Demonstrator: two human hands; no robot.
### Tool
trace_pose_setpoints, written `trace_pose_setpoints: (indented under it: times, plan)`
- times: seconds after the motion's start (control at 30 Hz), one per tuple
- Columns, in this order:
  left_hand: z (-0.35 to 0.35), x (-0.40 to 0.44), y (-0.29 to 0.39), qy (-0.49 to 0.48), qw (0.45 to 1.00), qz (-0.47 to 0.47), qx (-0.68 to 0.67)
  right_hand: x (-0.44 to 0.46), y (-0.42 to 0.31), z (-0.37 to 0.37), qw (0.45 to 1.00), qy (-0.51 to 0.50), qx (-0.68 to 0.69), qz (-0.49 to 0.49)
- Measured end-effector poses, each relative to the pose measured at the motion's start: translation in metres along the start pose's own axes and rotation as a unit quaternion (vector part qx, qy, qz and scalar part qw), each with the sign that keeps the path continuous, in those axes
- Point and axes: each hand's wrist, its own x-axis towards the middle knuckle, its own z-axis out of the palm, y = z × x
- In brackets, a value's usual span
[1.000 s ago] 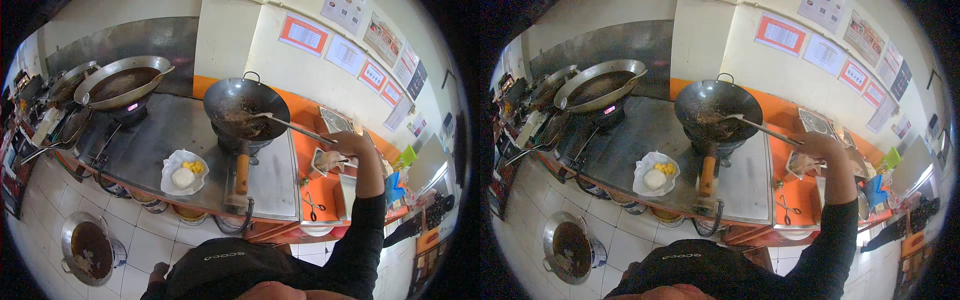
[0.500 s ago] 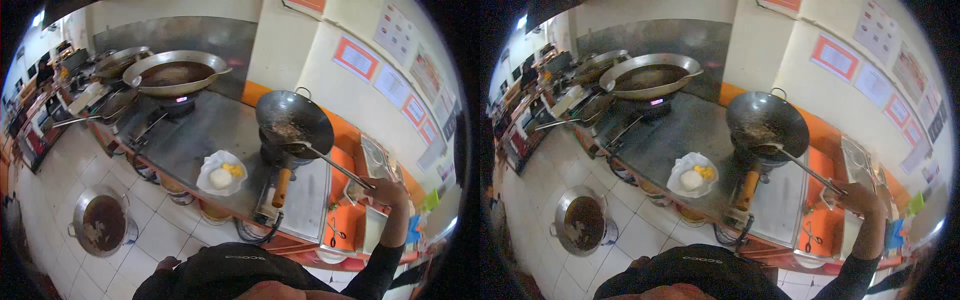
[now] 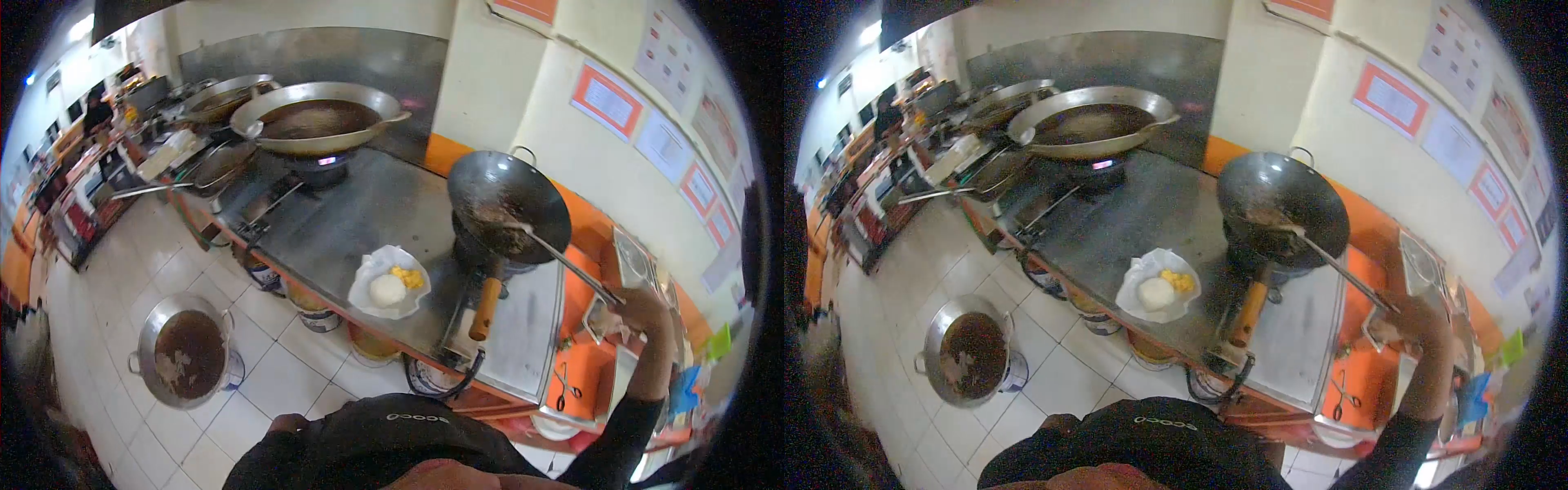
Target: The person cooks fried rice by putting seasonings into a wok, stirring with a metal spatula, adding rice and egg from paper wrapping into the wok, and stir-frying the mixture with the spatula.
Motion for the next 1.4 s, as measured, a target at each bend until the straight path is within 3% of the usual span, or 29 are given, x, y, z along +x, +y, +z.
trace_pose_setpoints:
  times: [0.07, 0.13, 0.23, 0.33, 0.47, 0.53, 0.6, 0.67, 0.8, 0.83, 0.93, 0.97, 1.1, 1.2, 1.27, 1.3, 1.33, 1.37, 1.4]
  plan:
    - [-0.003, 0.000, 0.000, 0.000, 1.000, 0.001, -0.001, -0.008, -0.025, -0.012, 0.993, -0.044, 0.111, 0.022]
    - [-0.009, -0.004, 0.000, -0.003, 1.000, 0.000, 0.000, 0.020, 0.004, 0.024, 0.993, 0.034, 0.012, -0.115]
    - [-0.027, -0.020, 0.010, -0.011, 1.000, -0.005, -0.009, -0.026, -0.044, -0.025, 0.987, -0.082, 0.109, 0.082]
    - [-0.045, -0.040, 0.026, -0.023, 1.000, -0.014, -0.015, -0.026, -0.012, -0.009, 0.997, -0.055, 0.060, 0.012]
    - [-0.101, -0.084, 0.070, -0.042, 0.998, -0.046, -0.032, -0.027, -0.047, -0.008, 0.998, -0.056, -0.014, 0.014]
    - [-0.137, -0.113, 0.098, -0.045, 0.995, -0.073, -0.046, -0.006, -0.036, 0.007, 0.999, -0.030, 0.012, -0.003]
    - [-0.156, -0.130, 0.111, -0.017, 0.994, -0.060, -0.091, 0.000, -0.040, 0.009, 0.999, -0.027, 0.031, 0.022]
    - [-0.162, -0.126, 0.114, -0.016, 0.998, -0.024, -0.046, -0.019, -0.026, 0.003, 0.999, -0.030, 0.026, -0.004]
    - [-0.090, -0.068, 0.058, -0.022, 1.000, -0.012, -0.009, -0.019, -0.018, 0.029, 0.996, 0.017, -0.081, -0.034]
    - [-0.076, -0.059, 0.045, -0.021, 1.000, -0.009, -0.004, -0.020, -0.037, 0.024, 0.996, -0.008, -0.079, 0.027]
    - [-0.050, -0.034, 0.023, -0.010, 1.000, 0.007, 0.007, -0.026, -0.023, -0.001, 0.994, -0.015, -0.106, -0.018]
    - [-0.044, -0.026, 0.017, -0.007, 1.000, 0.012, 0.006, -0.036, -0.026, -0.022, 0.995, -0.072, -0.054, 0.034]
    - [-0.019, 0.014, 0.002, 0.012, 0.999, 0.042, 0.001, -0.065, -0.015, -0.038, 0.996, -0.033, -0.052, 0.061]
    - [0.022, 0.081, -0.019, 0.034, 0.994, 0.101, -0.022, -0.038, -0.031, -0.020, 0.987, -0.035, -0.150, 0.048]
    - [0.034, 0.134, -0.026, 0.056, 0.980, 0.166, -0.093, -0.034, -0.039, -0.026, 0.994, -0.030, -0.098, 0.032]
    - [-0.043, 0.075, 0.021, 0.092, 0.957, 0.133, -0.240, -0.026, -0.023, -0.021, 0.996, -0.018, -0.090, 0.008]
    - [-0.094, 0.063, 0.056, 0.135, 0.960, 0.140, -0.202, -0.016, -0.009, -0.014, 0.996, -0.006, -0.084, -0.015]
    - [-0.154, 0.036, 0.088, 0.209, 0.924, 0.285, -0.146, -0.004, 0.004, -0.003, 0.994, 0.011, -0.100, -0.051]
    - [-0.207, -0.003, 0.126, 0.145, 0.855, 0.195, -0.458, 0.010, 0.016, 0.011, 0.989, 0.027, -0.117, -0.086]
